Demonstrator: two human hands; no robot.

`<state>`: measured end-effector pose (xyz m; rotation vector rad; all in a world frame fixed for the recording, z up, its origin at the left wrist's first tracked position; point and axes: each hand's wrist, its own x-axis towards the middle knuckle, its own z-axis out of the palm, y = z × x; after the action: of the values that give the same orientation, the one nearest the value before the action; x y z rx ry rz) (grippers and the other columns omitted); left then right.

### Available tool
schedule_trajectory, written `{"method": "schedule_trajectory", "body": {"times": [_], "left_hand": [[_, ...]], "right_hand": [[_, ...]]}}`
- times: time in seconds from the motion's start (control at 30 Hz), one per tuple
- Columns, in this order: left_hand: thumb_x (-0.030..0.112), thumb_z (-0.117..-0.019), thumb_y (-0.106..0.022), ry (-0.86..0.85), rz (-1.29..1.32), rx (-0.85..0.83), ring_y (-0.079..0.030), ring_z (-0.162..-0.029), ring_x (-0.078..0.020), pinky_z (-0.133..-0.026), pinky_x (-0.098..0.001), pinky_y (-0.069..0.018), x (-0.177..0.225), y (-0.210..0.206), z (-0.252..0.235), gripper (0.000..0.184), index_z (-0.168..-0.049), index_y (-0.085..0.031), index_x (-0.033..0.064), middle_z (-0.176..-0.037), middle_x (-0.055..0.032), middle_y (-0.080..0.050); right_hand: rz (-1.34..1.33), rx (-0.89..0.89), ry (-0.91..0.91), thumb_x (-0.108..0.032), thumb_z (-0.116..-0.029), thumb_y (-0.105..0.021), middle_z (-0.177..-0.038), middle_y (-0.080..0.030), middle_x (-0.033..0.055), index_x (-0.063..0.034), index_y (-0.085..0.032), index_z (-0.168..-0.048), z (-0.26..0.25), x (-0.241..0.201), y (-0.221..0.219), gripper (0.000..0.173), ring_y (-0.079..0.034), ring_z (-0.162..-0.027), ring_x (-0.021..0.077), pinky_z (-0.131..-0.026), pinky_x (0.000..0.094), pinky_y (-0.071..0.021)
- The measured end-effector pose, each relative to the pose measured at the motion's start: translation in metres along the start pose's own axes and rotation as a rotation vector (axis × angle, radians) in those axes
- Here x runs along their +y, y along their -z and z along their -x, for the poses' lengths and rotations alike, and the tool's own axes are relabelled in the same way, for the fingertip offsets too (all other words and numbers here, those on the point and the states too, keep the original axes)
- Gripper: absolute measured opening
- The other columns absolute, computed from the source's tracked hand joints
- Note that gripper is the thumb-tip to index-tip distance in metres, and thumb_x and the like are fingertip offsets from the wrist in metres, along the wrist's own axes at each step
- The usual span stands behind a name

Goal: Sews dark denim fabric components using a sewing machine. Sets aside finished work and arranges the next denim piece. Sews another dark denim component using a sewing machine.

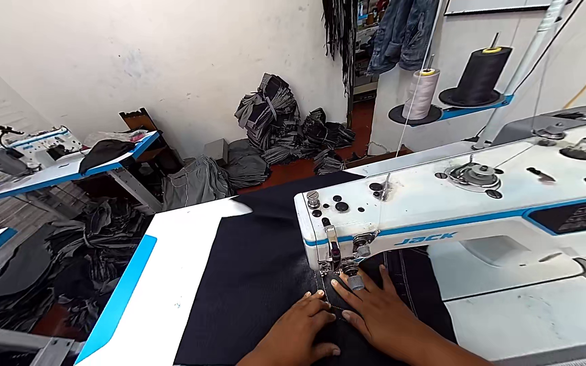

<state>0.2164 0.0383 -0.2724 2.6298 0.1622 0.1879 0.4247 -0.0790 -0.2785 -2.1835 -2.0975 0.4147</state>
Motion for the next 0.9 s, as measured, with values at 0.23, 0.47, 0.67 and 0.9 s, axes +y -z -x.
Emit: {"method": "schedule_trajectory", "body": {"times": [0.23, 0.47, 0.67, 0.9], "left_hand": [[0.034, -0.0899, -0.076, 0.067, -0.011, 0.181, -0.060, -0.130, -0.0391, -0.115, -0.0480, -0.0436, 0.007, -0.017, -0.001, 0.037, -0.108, -0.076, 0.0009, -0.121, -0.0189, -0.072], [0.035, -0.0910, -0.075, 0.093, -0.006, 0.165, -0.058, -0.133, -0.0370, -0.117, -0.0447, -0.0413, -0.008, -0.005, -0.013, 0.039, -0.110, -0.075, 0.0009, -0.126, -0.0191, -0.070], [0.038, -0.0947, -0.071, 0.182, 0.010, 0.096, -0.054, -0.138, -0.0337, -0.118, -0.0403, -0.0387, -0.013, 0.006, -0.027, 0.043, -0.114, -0.074, 0.0000, -0.131, -0.0203, -0.067], [0.038, -0.0963, -0.069, 0.207, 0.001, 0.072, -0.058, -0.131, -0.0336, -0.114, -0.0407, -0.0422, -0.016, 0.011, -0.034, 0.046, -0.118, -0.072, -0.0013, -0.128, -0.0218, -0.067]], "right_hand": [[-0.030, -0.086, -0.027, -0.050, -0.1092, -0.025, -0.171, -0.024, 0.0048, -0.0256, -0.031, -0.163, 0.001, -0.002, 0.006, 0.059, -0.007, -0.159, 0.0377, -0.114, 0.0797, 0.0024], [-0.041, -0.192, -0.074, -0.050, -0.1103, -0.022, -0.170, -0.026, 0.0092, -0.0232, -0.028, -0.163, -0.019, -0.002, 0.026, 0.060, -0.010, -0.159, 0.0380, -0.116, 0.0760, 0.0058], [-0.052, -0.215, -0.095, -0.046, -0.1114, -0.025, -0.152, -0.052, 0.0137, -0.0119, -0.049, -0.152, -0.035, 0.004, 0.037, 0.058, -0.033, -0.150, 0.0375, -0.119, 0.0708, -0.0029], [-0.052, -0.191, -0.113, -0.044, -0.1110, -0.029, -0.142, -0.059, 0.0181, -0.0054, -0.060, -0.139, -0.043, 0.008, 0.039, 0.057, -0.043, -0.143, 0.0371, -0.120, 0.0655, -0.0135]]}}
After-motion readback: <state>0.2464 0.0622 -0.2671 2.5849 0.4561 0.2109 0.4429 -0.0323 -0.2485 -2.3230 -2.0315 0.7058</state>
